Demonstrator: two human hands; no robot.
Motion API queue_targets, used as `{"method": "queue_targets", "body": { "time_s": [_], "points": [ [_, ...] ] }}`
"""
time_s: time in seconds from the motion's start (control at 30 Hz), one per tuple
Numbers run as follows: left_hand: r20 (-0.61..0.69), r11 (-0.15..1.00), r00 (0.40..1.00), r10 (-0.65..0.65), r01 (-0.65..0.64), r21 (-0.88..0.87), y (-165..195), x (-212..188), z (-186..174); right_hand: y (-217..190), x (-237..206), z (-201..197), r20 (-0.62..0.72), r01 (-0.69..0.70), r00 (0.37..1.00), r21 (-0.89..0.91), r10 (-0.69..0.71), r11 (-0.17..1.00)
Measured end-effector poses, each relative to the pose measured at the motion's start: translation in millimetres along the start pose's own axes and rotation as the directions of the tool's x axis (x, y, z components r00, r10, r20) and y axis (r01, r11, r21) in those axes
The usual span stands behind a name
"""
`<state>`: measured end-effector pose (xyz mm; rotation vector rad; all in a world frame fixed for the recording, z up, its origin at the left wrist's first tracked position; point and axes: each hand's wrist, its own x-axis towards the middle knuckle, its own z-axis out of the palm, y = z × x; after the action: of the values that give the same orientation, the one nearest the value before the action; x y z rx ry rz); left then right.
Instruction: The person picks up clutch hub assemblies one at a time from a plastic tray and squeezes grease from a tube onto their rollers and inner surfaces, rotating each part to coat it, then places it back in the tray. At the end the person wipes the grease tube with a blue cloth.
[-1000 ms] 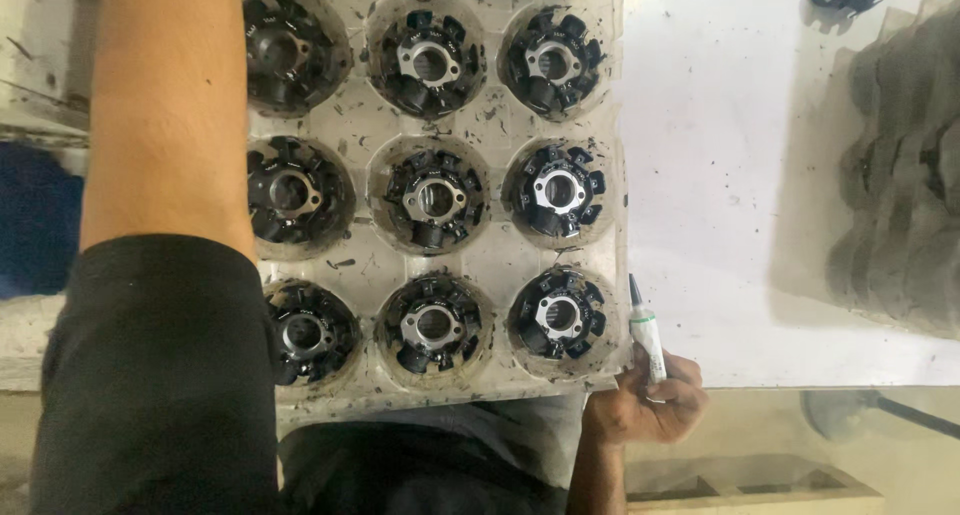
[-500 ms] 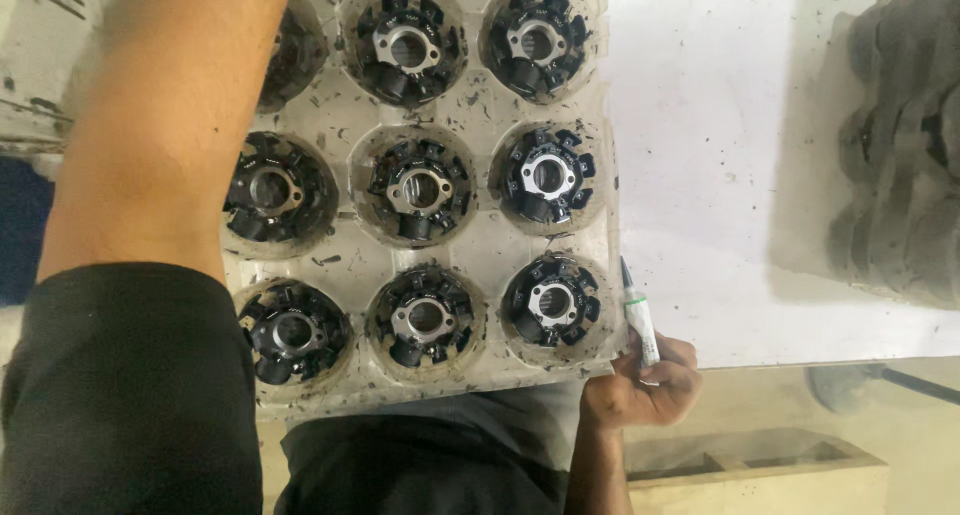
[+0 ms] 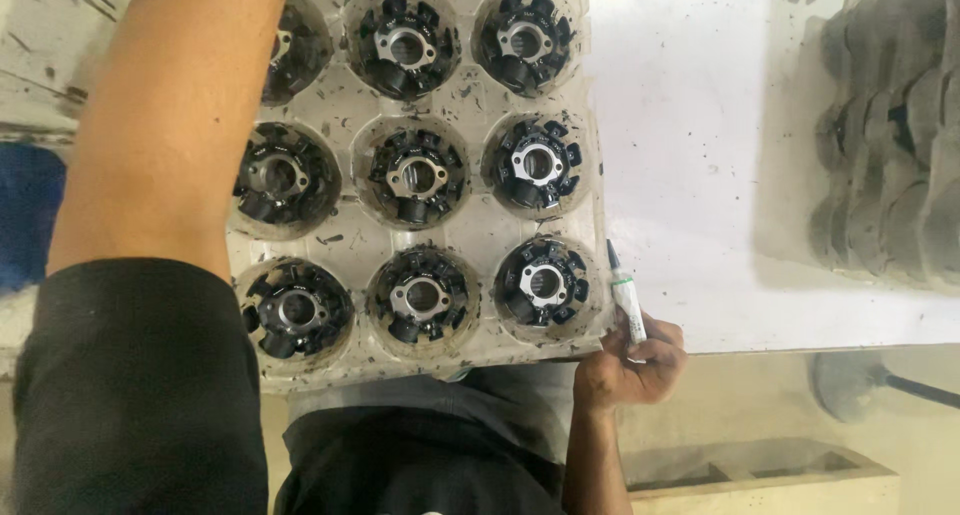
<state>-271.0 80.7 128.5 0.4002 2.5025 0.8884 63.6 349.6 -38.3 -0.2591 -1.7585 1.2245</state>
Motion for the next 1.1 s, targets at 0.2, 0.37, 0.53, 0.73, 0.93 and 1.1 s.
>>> {"method": "queue_targets", "body": {
  "time_s": [0.2,0.37,0.53,0.73,0.93,1.1],
  "points": [
    [0.028,0.990,1.000,0.010,-0.006,-0.139,17.6,-15.4,-19.8,7.8,0.9,7.9,-0.126,-0.085,0.988,0.026,0.088,0.996],
    [-0.196,0.730,0.962,0.193,-0.274,-0.627,17.8,-98.6,31.4,3.9,15.2,10.3,-0.163,-0.157,0.963,0.308,0.214,0.938],
    [-0.511,0.103,0.844,0.162,-0.530,-0.842,12.1,-202.8,129.2,-26.4,20.5,-8.6,-0.096,-0.077,0.986,0.450,0.134,0.890],
    [-0.447,-0.469,0.889,0.102,-0.353,-0.809,49.2,-226.6,149.5,-91.4,2.5,-10.4,0.126,0.011,0.990,0.343,-0.058,0.939],
    [-0.593,0.068,0.782,0.191,-0.613,-0.787,49.9,-241.7,173.2,-143.0,4.7,-21.6,0.332,0.249,0.909,0.050,-0.251,0.967],
    [-0.669,0.263,0.690,0.274,-0.723,-0.638,52.6,-245.6,174.1,-151.7,6.7,-18.4,0.283,0.236,0.928,0.056,-0.242,0.970]
  ]
}}
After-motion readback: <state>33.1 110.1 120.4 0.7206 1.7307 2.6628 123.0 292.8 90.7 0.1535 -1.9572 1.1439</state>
